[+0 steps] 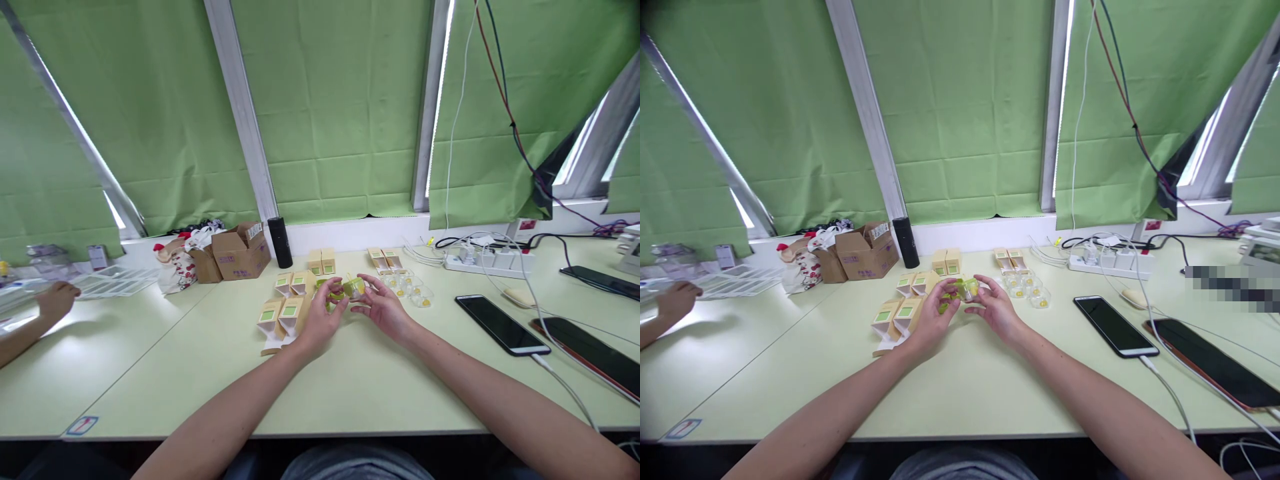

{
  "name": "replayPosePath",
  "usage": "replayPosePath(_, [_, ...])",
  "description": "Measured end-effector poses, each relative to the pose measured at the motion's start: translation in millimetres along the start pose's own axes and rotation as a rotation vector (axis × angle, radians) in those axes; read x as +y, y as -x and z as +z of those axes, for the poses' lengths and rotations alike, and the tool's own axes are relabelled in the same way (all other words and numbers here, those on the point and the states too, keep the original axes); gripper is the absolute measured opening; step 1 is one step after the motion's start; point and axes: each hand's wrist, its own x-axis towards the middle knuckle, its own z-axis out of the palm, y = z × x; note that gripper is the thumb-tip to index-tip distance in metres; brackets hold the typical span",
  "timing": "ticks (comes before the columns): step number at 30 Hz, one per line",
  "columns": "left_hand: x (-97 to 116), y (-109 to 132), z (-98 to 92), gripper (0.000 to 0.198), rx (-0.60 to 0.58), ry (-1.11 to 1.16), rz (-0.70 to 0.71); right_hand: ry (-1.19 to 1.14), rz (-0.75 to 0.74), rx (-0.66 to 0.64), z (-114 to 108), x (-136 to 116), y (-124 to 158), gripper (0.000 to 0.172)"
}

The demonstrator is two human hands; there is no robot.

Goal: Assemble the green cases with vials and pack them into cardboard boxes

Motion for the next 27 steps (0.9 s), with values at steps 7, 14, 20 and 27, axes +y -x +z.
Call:
replayPosePath(7, [-3.7, -1.9, 2.0, 0.061, -0.013, 0.124, -0.09, 0.122, -0.108, 0.03, 1.3, 3.1, -0.8, 0.061])
replayPosePath(14, [-9.7, -4.5, 3.0, 0.07, -0.026, 0.25, -0.125, 0.281, -0.203, 0.061, -1.5, 4.2, -2.1, 0.069])
replayPosePath(20, [-11.9, -8.4, 3.9, 0.063, -0.02, 0.331, -0.148, 0.31, -0.238, 0.022, -2.3, 6.8, -3.7, 0.073])
replayPosePath(27, [-6.6, -5.7, -1.1, 0.051, 0.005, 0.161, -0.118, 0.523, -0.326, 0.108, -8.9, 1.1, -5.0, 0.037])
